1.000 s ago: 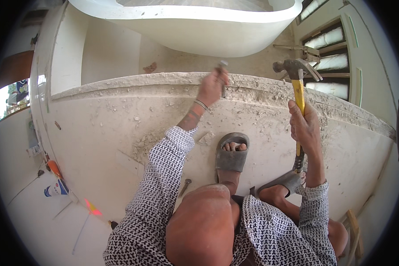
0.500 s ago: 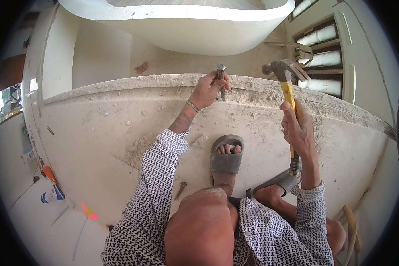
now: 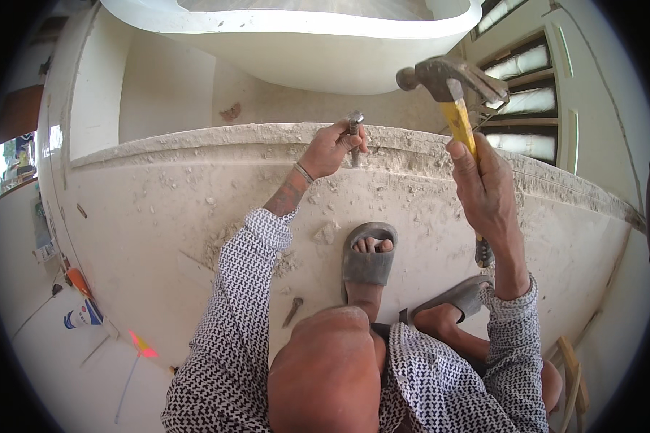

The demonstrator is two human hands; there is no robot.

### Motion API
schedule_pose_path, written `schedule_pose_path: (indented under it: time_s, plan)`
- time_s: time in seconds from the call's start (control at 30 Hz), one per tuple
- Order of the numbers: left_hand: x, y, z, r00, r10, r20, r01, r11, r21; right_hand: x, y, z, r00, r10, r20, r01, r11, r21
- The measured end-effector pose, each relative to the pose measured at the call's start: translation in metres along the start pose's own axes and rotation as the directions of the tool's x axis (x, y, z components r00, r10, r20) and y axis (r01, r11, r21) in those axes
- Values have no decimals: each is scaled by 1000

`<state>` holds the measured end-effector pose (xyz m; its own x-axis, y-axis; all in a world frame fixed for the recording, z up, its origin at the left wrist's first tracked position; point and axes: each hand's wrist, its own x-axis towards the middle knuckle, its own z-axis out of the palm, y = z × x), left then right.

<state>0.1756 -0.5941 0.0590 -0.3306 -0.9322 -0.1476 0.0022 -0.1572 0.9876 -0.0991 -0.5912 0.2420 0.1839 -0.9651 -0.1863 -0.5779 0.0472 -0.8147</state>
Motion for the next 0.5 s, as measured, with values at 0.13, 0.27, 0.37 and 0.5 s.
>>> schedule_pose_path:
  time_s: [0.13, 0.27, 0.37, 0.5]
  plan:
    - [-3, -3, 5, 999, 48, 5, -48, 999, -7, 21, -33, -2, 992, -119, -43, 121, 992, 35]
    - [-1, -5, 6, 999, 20, 37, -20, 1000, 6, 34, -48, -6, 982, -186, -45, 187, 982, 29]
    - [3, -3, 8, 998, 45, 54, -48, 997, 55, 37, -65, -20, 946, -319, -54, 318, 948, -27]
    - [-7, -2, 14, 1000, 27, -8, -26, 996, 83, 33, -89, -12, 899, -387, -204, 408, 910, 74]
